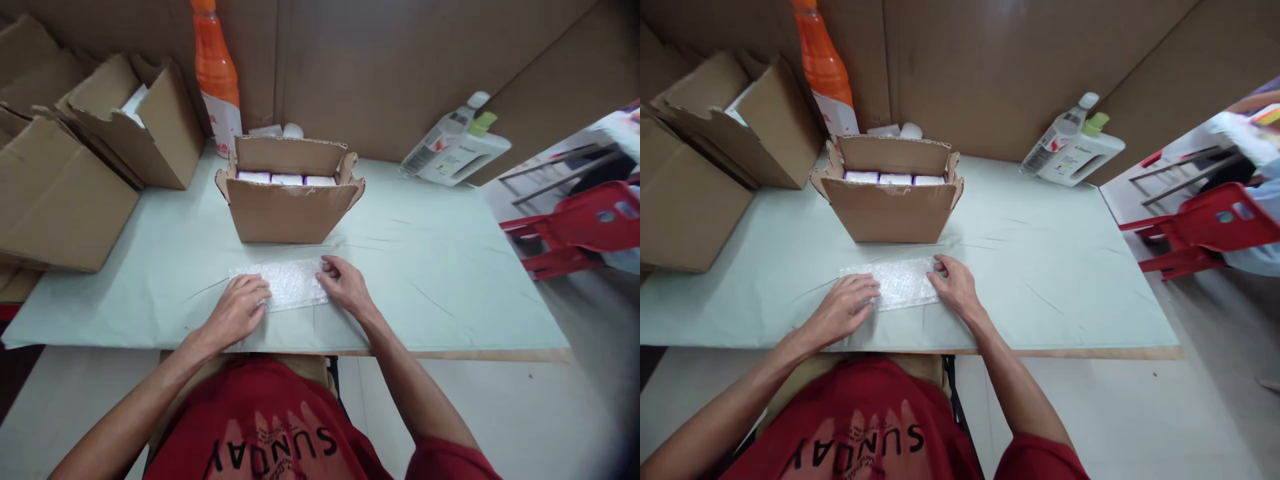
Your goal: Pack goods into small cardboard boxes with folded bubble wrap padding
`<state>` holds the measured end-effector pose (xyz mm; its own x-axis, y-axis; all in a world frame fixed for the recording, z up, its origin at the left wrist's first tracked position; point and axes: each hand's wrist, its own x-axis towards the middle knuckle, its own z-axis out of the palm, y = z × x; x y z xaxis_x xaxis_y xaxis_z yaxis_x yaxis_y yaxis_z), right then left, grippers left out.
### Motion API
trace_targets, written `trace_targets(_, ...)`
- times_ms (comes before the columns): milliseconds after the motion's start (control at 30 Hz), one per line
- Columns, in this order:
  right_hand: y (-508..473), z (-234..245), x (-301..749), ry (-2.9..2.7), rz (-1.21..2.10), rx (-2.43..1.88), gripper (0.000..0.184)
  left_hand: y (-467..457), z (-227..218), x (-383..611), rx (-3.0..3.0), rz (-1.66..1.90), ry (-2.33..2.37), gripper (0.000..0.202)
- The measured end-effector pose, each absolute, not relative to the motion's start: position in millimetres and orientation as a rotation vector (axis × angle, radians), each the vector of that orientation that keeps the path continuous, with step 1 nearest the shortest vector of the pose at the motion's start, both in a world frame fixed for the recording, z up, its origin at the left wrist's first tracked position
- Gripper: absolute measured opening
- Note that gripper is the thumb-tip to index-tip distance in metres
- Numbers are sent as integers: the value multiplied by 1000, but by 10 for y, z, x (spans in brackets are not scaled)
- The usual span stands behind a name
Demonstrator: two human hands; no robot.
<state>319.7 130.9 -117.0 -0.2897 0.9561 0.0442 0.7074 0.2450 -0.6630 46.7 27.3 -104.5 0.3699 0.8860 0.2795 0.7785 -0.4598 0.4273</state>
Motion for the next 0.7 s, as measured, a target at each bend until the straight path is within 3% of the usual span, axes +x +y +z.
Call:
trace_targets(233,1200,-956,2955,-2176,305,-1222,30,384,-926,695,2431,863,1529,35)
trace_targets(400,1133,-1161,2544,-2604,328,-1177,47,463,-1245,761,2496,546,1634,46)
trace_targets(567,978,-1357,2882,-2664,276,-1323,65,368,-1414,575,2515,375,1631,54)
trace_targets(700,972,-1327,3187,-2604,325,-1340,60,351,-1365,525,2432,444,1586,52)
